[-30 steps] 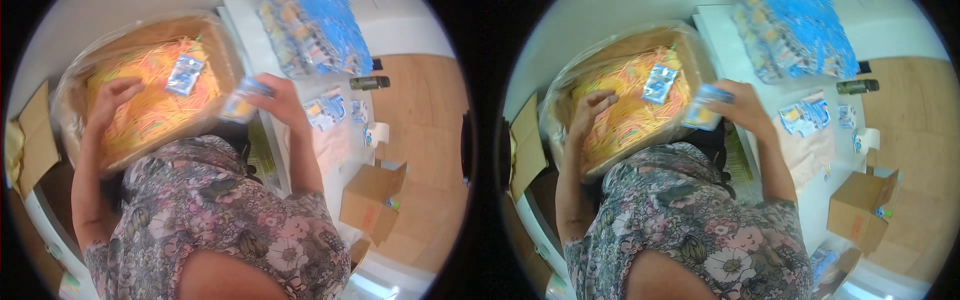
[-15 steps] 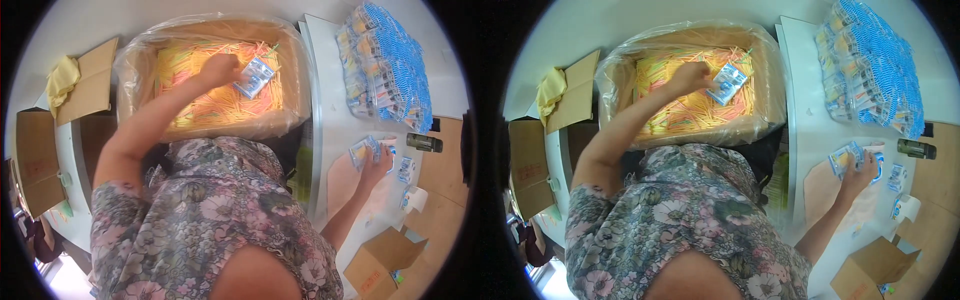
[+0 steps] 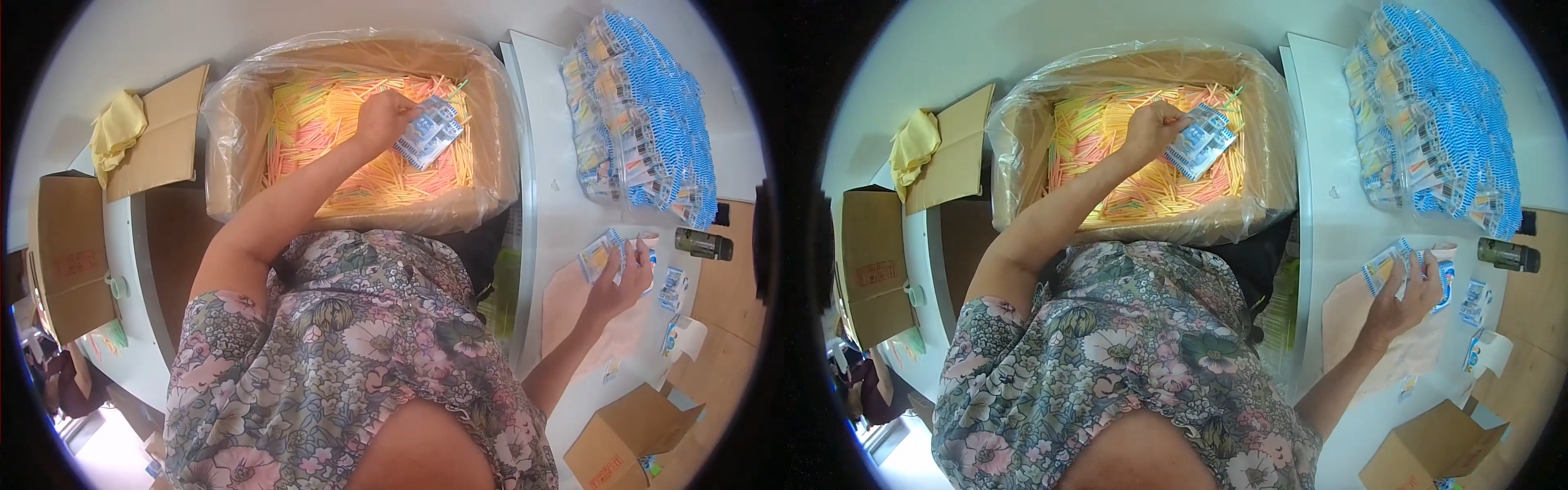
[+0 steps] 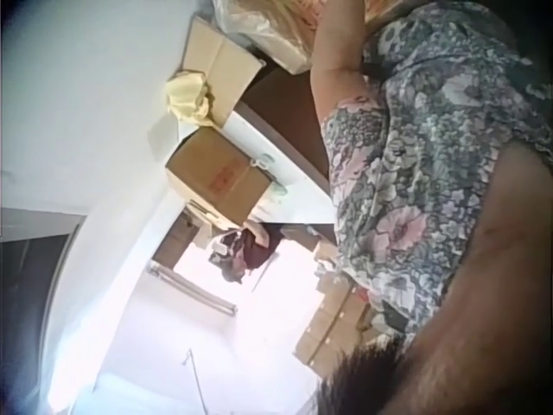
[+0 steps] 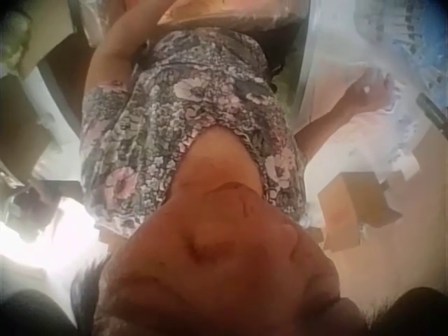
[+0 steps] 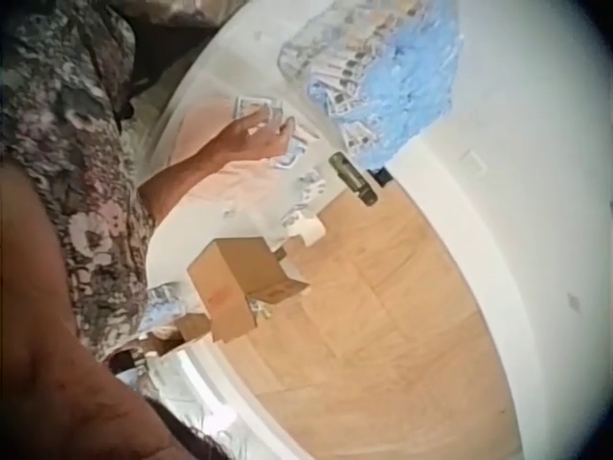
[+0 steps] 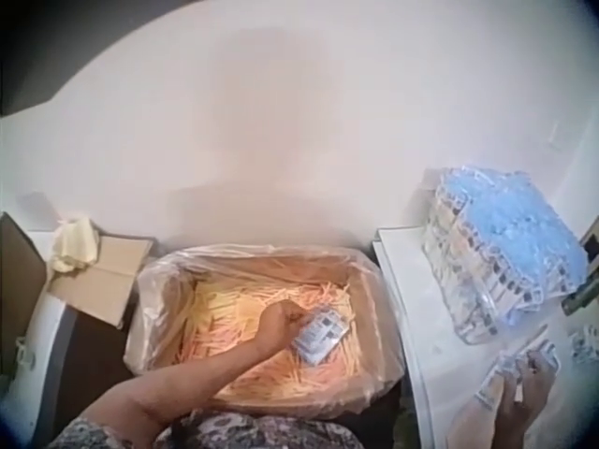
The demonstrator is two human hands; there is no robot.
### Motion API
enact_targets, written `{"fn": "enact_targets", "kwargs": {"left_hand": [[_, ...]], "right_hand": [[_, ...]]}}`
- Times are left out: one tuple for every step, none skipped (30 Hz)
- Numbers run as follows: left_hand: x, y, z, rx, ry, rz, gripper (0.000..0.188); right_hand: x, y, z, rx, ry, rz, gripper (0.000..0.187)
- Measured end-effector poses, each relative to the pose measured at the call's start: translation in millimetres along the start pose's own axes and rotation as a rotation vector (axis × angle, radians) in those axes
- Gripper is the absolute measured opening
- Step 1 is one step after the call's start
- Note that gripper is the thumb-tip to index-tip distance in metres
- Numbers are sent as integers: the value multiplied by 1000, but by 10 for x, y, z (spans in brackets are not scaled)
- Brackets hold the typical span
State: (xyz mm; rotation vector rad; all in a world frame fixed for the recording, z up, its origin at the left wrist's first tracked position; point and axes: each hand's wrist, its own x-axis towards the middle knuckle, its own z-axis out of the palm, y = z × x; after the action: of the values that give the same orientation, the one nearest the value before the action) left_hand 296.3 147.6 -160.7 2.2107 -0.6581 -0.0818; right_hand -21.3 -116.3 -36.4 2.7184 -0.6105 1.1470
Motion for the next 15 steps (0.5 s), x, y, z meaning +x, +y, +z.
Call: {"fn": "enact_targets", "kwargs": {"left_hand": [[-6,34,-38,-2,17,27,19],[-17,48,-63,-5,36,53,18],[-18,40,-63,-6,41,52,18],[-6,28,-64,-161,-35,-14,19],[2,22,-57,-315,-114,-77,20],[10,59,-78,-322,-115,-76,20],[22,106,-108,-382,-189,-126,20],[20,146,-134,-446,-263,-177,19],[-5,179,-138,-450,-261,-176,19],[-45,201,-147,-656,-298,-167,18],[-82,213,-167,-862,-332,-154,17],[-100,222,-193,-866,-326,-156,17],[-112,229,-222,-888,-377,-156,17],[-117,252,-259,-910,-430,-154,18],[-142,315,-316,-911,-425,-158,18]], "right_hand": [[44,-120,30,1,2,-5,19],[97,-273,72,83,26,-53,20],[135,-439,133,166,52,-99,20],[197,-647,204,305,-19,-122,20],[252,-855,296,441,-89,-141,20],[320,-1031,385,483,-181,-164,20],[359,-1187,521,530,-269,-188,21],[382,-1348,666,608,-295,-134,21],[411,-1485,779,683,-319,-77,22],[477,-1608,852,689,-321,-88,22],[538,-1723,906,744,-530,38,22],[589,-1789,953,786,-739,174,22],[587,-1799,1067,785,-743,167,22],[535,-1778,1227,903,-783,190,22],[501,-1783,1321,1025,-824,215,23]]}}
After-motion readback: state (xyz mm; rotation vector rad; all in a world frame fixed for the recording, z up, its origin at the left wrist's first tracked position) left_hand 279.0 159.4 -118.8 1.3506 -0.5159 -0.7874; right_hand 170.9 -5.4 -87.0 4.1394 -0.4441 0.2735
